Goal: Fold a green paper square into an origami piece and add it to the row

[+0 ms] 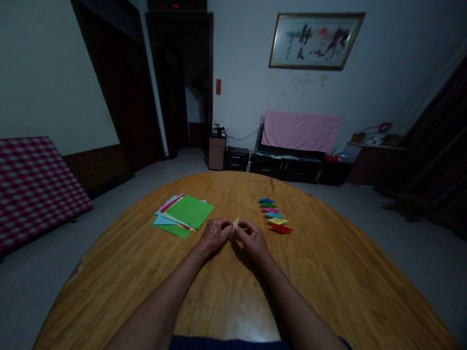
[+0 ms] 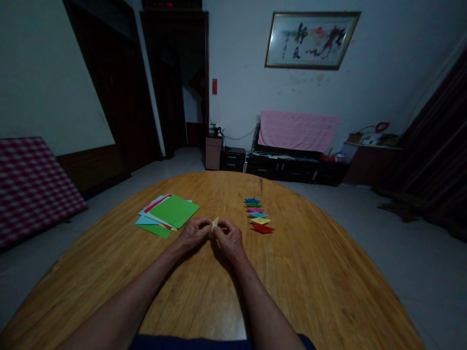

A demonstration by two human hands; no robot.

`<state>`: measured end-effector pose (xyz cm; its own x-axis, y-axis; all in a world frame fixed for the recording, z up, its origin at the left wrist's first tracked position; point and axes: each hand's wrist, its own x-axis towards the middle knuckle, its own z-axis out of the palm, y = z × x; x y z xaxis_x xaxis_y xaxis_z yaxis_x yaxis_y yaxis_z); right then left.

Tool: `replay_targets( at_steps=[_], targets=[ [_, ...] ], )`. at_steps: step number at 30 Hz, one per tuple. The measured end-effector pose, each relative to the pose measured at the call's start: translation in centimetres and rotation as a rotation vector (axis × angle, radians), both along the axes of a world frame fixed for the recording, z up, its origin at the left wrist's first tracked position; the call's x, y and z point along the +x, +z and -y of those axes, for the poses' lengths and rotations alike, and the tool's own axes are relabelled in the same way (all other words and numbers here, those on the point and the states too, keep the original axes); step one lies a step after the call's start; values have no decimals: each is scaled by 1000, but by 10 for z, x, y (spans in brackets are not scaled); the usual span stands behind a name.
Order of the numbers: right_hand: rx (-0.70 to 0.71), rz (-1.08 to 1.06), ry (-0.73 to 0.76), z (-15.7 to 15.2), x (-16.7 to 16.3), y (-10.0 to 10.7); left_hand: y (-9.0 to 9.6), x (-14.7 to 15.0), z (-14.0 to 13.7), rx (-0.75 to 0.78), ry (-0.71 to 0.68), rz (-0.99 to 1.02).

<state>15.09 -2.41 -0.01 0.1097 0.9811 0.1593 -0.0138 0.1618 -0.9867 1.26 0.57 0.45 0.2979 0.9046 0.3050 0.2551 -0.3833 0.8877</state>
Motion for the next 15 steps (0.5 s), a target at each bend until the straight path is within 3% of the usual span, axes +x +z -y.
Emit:
replay_targets(
  at_steps=[6, 15],
  targets=[
    [-40, -51, 9, -1, 3, 0, -5, 5, 0, -249, -31, 247],
    [-124, -202, 85, 1, 5, -2, -6, 9, -1, -325, -9, 332]
  ],
)
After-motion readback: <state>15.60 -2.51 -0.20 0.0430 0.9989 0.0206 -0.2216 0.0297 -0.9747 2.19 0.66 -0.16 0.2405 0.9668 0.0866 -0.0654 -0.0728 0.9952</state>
